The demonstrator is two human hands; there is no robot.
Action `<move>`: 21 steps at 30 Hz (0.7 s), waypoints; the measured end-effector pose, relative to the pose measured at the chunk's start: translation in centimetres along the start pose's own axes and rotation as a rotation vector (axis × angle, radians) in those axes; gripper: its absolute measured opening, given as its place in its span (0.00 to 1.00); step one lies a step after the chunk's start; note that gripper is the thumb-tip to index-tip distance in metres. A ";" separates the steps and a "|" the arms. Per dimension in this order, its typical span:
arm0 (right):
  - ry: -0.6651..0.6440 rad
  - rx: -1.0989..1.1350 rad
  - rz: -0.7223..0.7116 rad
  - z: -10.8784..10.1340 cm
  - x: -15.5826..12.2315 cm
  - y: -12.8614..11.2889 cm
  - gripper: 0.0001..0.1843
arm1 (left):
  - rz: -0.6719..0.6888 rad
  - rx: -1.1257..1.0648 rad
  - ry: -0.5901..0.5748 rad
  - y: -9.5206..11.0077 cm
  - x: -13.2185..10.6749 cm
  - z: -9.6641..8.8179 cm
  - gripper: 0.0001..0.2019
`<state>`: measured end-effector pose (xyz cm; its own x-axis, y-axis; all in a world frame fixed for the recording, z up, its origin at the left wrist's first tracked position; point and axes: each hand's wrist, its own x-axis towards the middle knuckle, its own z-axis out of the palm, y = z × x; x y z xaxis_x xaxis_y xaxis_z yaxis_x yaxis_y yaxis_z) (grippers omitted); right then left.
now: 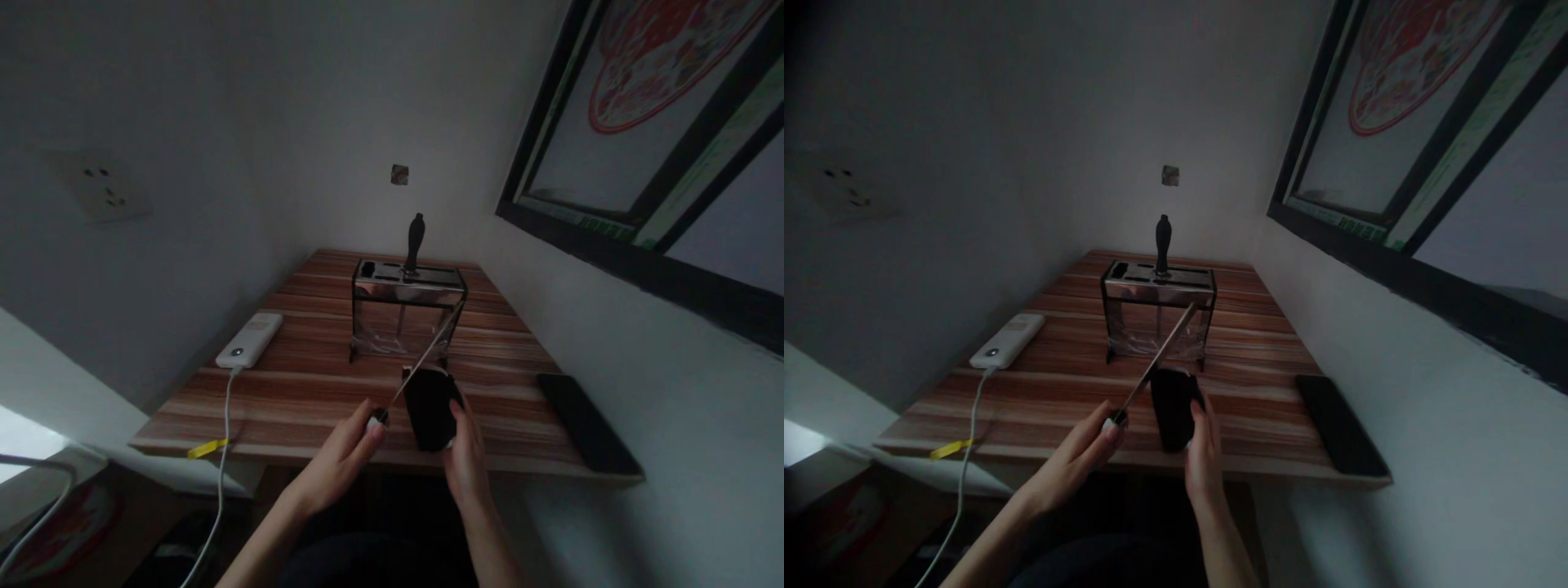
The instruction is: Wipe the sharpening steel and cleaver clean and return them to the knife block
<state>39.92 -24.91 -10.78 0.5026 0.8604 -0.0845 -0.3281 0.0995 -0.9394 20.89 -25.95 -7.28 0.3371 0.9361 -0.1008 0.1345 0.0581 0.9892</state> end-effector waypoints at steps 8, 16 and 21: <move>-0.103 0.189 0.081 1.7 -2.5 0.1 0.19 | 0.172 0.353 0.110 0.5 -0.3 2.5 0.13; -0.186 0.242 0.113 2.3 -2.1 -0.2 0.21 | 0.113 0.328 0.123 0.1 0.7 2.6 0.16; -0.164 0.282 0.144 3.3 -2.0 -1.5 0.21 | -0.040 0.219 -0.108 0.0 1.1 2.2 0.15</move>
<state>36.78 -25.10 -8.14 0.3072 0.9423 -0.1330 -0.6058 0.0858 -0.7910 23.28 -25.71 -7.66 0.4234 0.8914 -0.1616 0.3447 0.0064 0.9387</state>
